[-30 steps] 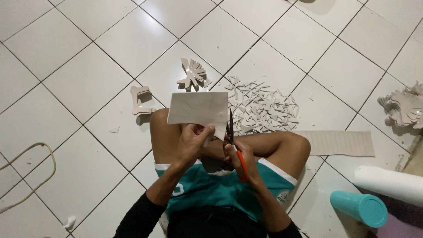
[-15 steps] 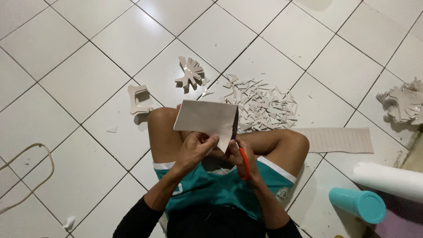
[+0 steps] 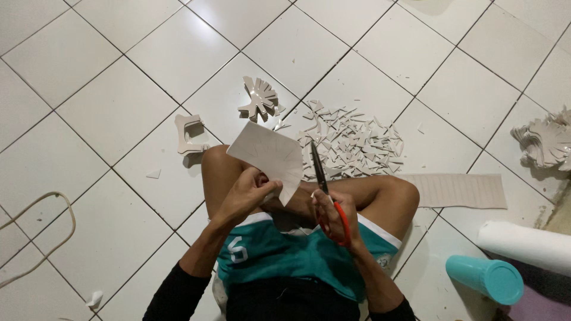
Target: The person sits on the tiled floor and cuts sheets of thin foam into decorative shapes using scissors, trimming curved outlines and small details. Cut scrap pieces accumulate on the floor beside them as they work through the foam pieces one at a time.
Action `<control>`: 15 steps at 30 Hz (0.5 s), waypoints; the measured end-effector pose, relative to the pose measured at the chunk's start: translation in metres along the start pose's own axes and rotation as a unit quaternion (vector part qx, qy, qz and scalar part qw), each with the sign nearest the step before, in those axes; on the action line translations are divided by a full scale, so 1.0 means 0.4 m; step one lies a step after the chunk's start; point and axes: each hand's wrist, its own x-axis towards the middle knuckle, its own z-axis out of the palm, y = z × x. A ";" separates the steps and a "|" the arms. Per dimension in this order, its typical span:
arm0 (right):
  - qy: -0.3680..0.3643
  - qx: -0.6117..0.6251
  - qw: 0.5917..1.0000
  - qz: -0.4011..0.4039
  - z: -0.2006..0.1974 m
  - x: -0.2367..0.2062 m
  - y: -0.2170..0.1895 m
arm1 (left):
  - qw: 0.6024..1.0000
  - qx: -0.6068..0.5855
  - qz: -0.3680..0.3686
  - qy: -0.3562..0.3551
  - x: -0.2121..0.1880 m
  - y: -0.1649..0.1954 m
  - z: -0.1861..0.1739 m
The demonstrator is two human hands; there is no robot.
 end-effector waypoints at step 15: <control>-0.056 -0.041 0.998 0.009 0.052 -0.021 0.125 | 0.960 0.112 0.182 0.182 0.105 0.068 -0.012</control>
